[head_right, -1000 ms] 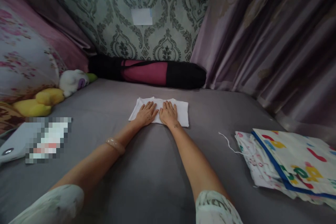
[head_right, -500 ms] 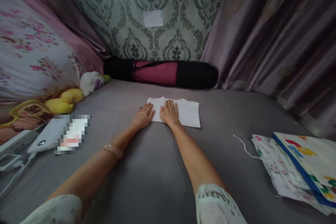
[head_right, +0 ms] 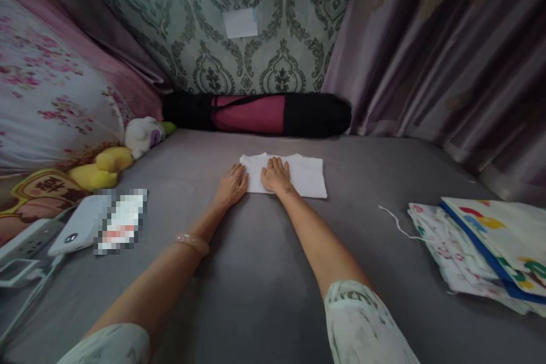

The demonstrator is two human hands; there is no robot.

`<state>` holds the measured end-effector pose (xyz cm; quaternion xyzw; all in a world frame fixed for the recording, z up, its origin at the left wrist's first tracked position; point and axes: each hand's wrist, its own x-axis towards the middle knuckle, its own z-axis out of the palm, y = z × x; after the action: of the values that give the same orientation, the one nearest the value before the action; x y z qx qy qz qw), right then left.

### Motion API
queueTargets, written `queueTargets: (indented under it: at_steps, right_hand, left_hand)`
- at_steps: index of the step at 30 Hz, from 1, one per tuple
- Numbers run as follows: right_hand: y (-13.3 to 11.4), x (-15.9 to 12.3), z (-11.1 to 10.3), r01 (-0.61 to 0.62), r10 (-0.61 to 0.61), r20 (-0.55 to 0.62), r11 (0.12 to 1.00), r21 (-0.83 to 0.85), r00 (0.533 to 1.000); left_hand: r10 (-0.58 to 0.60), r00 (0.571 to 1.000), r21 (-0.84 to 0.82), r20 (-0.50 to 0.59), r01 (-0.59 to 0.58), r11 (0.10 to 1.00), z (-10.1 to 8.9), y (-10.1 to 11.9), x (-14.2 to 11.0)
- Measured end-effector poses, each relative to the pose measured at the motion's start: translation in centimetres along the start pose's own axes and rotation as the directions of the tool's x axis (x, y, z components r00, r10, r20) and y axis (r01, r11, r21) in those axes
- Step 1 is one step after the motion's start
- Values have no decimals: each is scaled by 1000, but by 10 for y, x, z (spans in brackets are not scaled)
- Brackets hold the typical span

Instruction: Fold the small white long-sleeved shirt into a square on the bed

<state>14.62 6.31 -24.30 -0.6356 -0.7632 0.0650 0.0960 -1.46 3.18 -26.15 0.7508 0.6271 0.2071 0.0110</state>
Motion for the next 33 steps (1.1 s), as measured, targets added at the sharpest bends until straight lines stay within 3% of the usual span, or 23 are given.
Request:
queueTargets:
  at_steps: [12,22,33]
  right_hand:
    - [-28,11,19,77,-77,-73,997,-3,994]
    - [-30,14,11,70,-70,16,997,-27,997]
    - [-78,21,12,197,-196,29,979,-44,980]
  left_hand:
    - [-55,997,-59,-53,52,997,-2,-2,1]
    - [-170,978,-199,-120,144,969,6,-13,6]
    - [-307,930,-404,-201,207,891,1,-12,8]
